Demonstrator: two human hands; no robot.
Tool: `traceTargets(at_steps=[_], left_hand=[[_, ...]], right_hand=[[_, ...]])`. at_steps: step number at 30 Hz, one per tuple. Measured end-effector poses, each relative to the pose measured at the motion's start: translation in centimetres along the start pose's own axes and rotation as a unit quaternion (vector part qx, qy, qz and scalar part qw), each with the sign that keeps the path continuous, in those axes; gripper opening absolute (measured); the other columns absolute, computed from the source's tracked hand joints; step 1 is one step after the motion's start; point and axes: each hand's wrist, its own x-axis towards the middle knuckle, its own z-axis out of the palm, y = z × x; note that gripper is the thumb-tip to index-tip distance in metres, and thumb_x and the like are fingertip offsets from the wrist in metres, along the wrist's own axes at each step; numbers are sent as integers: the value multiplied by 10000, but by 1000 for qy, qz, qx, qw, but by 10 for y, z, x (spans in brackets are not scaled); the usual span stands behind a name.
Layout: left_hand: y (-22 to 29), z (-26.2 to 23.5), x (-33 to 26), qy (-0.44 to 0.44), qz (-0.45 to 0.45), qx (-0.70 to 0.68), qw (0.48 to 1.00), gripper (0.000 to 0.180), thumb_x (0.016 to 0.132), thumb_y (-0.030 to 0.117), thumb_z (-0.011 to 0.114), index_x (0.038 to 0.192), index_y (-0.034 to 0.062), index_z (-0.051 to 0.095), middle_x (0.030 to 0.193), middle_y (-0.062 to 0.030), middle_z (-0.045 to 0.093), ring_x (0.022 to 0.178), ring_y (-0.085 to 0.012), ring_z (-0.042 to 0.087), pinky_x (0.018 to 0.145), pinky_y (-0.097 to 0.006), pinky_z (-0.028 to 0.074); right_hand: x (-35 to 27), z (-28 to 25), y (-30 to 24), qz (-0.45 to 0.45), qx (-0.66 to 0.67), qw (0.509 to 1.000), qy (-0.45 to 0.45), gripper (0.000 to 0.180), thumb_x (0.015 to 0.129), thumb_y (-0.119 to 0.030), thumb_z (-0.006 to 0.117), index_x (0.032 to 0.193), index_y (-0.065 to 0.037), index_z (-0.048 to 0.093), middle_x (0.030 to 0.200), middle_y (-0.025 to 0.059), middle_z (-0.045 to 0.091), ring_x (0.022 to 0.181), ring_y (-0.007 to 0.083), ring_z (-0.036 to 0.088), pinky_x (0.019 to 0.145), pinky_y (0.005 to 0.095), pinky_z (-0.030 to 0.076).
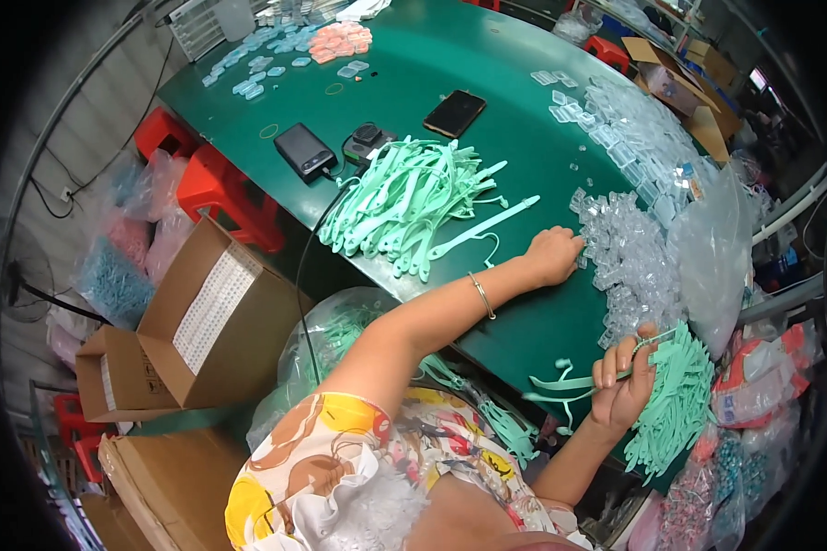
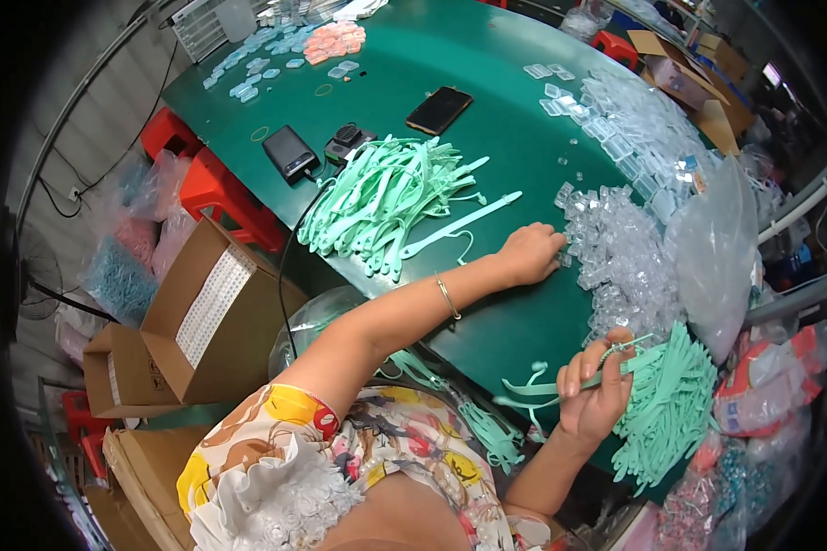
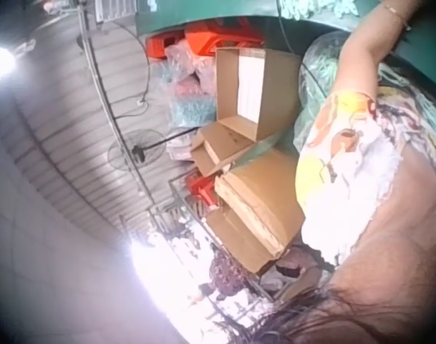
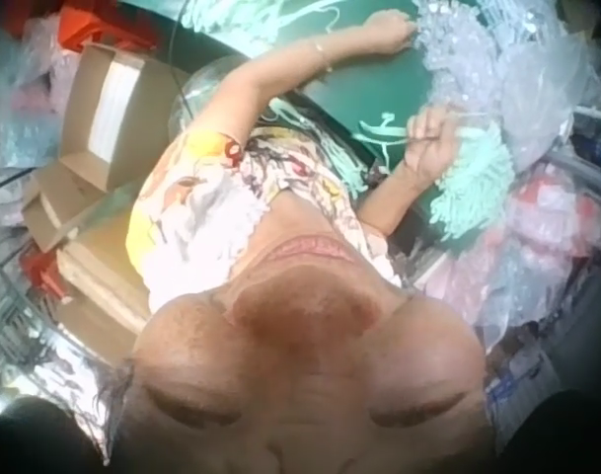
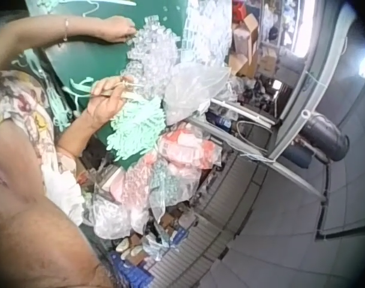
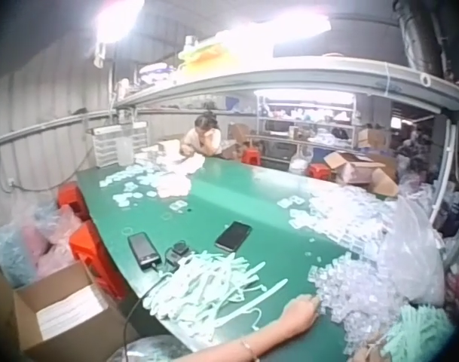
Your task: Attaching plastic clips to green fabric straps at a production table.
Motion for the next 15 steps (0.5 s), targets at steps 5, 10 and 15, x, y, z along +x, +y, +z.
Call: traceTargets(at_steps=[5, 10, 15], left_hand=[[-1, -18, -24, -20, -18, -31, 999, 203, 705, 138, 605, 878, 46, 552, 849, -131, 558, 802, -349, 541, 701, -424, 444], [33, -89, -72, -191, -190, -572, 775, 190, 848, 226, 527, 884, 41, 507, 589, -15, 453, 531, -128, 486, 463, -252, 370], [53, -124, -125, -128, -203, -707, 665, 207, 890, 266, 496, 868, 61, 479, 614, 42, 383, 512, -34, 337, 431, -188, 264]], right_hand=[[0, 0, 3, 40, -17, 999, -12, 269, 920, -179, 428, 1143, -31, 403, 695, 57, 426, 422, 113, 402, 362, 223, 333], [-5, 2, 13, 70, -40, 997, -4, 304, 912, -175, 446, 1163, -7, 413, 733, 53, 437, 427, 93, 385, 367, 197, 301], [-11, 13, 46, 68, -211, 975, 37, 265, 875, -98, 503, 1115, 13, 492, 748, 31, 485, 471, 28, 332, 402, 167, 256]])
